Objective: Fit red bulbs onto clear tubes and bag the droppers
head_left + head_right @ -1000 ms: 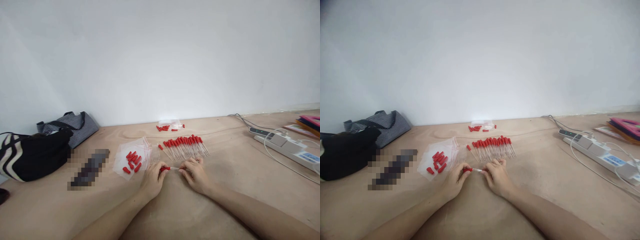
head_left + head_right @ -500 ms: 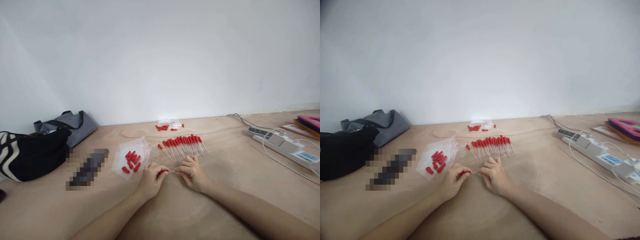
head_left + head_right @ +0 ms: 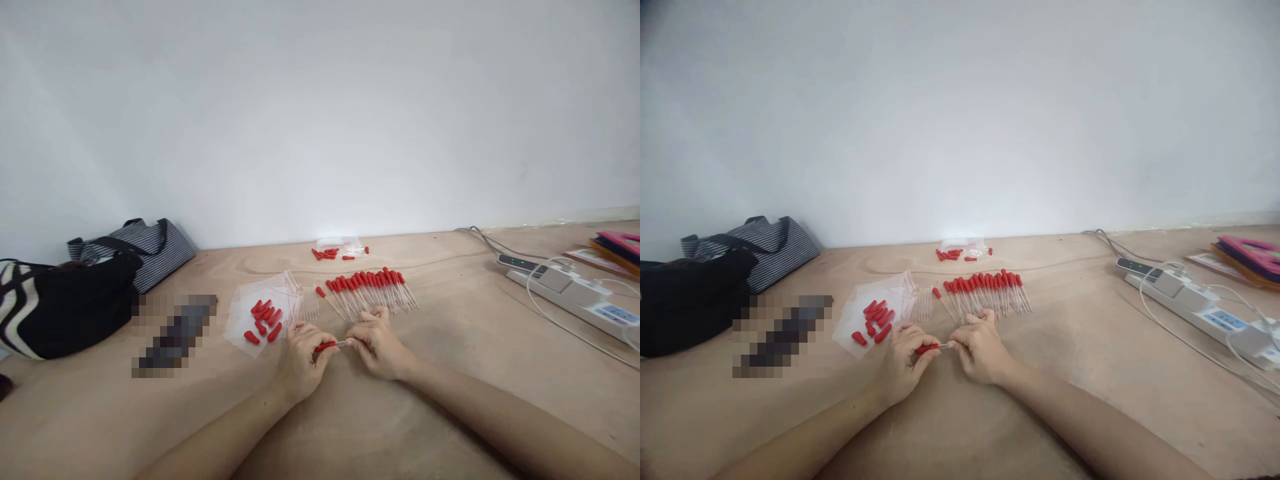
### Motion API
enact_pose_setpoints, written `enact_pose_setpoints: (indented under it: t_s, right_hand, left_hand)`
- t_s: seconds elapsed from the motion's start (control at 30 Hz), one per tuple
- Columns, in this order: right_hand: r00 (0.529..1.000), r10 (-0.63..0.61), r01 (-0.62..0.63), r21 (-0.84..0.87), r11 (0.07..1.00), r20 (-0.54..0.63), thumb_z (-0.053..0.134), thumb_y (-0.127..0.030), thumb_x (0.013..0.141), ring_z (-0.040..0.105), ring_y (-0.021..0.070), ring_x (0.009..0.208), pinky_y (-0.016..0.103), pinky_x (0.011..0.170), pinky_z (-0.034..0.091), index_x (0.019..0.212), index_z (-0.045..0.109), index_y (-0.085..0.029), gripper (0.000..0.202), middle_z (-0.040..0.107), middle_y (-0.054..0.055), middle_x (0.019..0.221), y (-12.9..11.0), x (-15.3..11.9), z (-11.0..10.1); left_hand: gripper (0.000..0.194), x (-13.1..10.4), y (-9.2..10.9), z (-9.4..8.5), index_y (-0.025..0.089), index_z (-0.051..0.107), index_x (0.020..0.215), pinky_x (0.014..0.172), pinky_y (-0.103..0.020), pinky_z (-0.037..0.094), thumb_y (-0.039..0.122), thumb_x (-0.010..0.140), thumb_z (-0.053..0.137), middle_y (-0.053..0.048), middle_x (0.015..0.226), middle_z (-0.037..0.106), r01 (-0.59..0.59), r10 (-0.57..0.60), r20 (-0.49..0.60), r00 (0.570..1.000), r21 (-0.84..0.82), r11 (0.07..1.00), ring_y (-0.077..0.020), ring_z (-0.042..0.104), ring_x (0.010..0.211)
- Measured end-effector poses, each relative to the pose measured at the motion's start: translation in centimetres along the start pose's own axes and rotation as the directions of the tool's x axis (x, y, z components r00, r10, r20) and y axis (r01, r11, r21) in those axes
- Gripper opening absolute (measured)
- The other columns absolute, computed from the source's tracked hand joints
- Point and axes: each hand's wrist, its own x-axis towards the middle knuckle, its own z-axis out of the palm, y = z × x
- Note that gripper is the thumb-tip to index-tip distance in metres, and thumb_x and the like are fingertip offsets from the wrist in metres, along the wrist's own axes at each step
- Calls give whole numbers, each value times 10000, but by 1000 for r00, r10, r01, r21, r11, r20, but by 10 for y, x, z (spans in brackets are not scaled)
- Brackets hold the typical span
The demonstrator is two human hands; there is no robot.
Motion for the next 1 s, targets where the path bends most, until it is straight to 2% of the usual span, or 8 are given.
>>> enact_pose_setpoints:
  t_s: [0.27,0.47,0.57,0.7,0.83,0.9,0.97,1.0]
  right_hand:
    - [991,100,-109,119,987,84,393,-223,843,439,116,658,314,735,189,645,570,-184,268,577,-19,577,-3,2,2]
    - [978,143,-168,165,972,152,347,-277,879,462,113,674,311,746,198,675,582,-186,325,598,-19,623,-1,4,3]
    - [981,87,-114,149,982,172,333,-303,892,476,116,697,308,746,200,738,591,-193,320,618,-12,663,2,4,-3]
    - [992,-33,29,35,999,125,416,-309,861,480,138,757,311,735,195,831,609,-212,218,642,8,748,4,1,-14]
    - [996,-39,44,-73,996,74,455,-285,833,470,152,729,312,689,193,792,641,-218,202,636,24,691,4,-1,-16]
    - [999,19,-15,-107,994,32,467,-273,820,479,153,722,313,684,198,764,650,-221,199,642,25,691,8,0,-15]
    - [985,163,-170,-112,979,-63,466,-276,813,500,154,727,313,698,211,729,654,-227,211,654,16,712,17,4,-13]
    - [959,255,-268,-102,958,-127,463,-285,810,512,158,733,315,710,220,722,655,-233,218,660,10,724,23,7,-12]
  left_hand:
    - [113,-1,3,-1,195,593,676,828,-380,296,216,770,534,20,628,630,-23,23,5,1000,-18,1000,-145,540,639]
    - [118,2,2,-3,210,610,696,867,-402,263,237,782,533,27,654,639,22,-23,85,996,14,1000,-153,555,680]
    - [121,6,1,-9,218,606,715,898,-430,217,244,794,519,37,675,644,25,-31,133,991,46,999,-156,560,718]
    - [162,7,-2,-17,213,589,715,915,-461,162,250,822,472,35,706,651,35,-48,149,988,89,995,-157,559,746]
    - [185,7,-6,-18,228,586,762,929,-467,143,282,844,430,32,749,654,40,-57,151,987,115,993,-169,558,789]
    - [182,9,-10,-20,247,569,929,924,-462,165,300,849,414,6,883,652,80,-96,97,991,153,985,-191,545,877]
    - [275,12,-17,-26,241,498,1095,905,-453,200,308,839,421,-34,1021,616,152,-159,17,987,220,964,-217,511,970]
    - [306,14,-21,-30,232,484,1120,895,-450,213,305,827,437,-47,1046,604,194,-195,-23,981,264,945,-227,499,992]
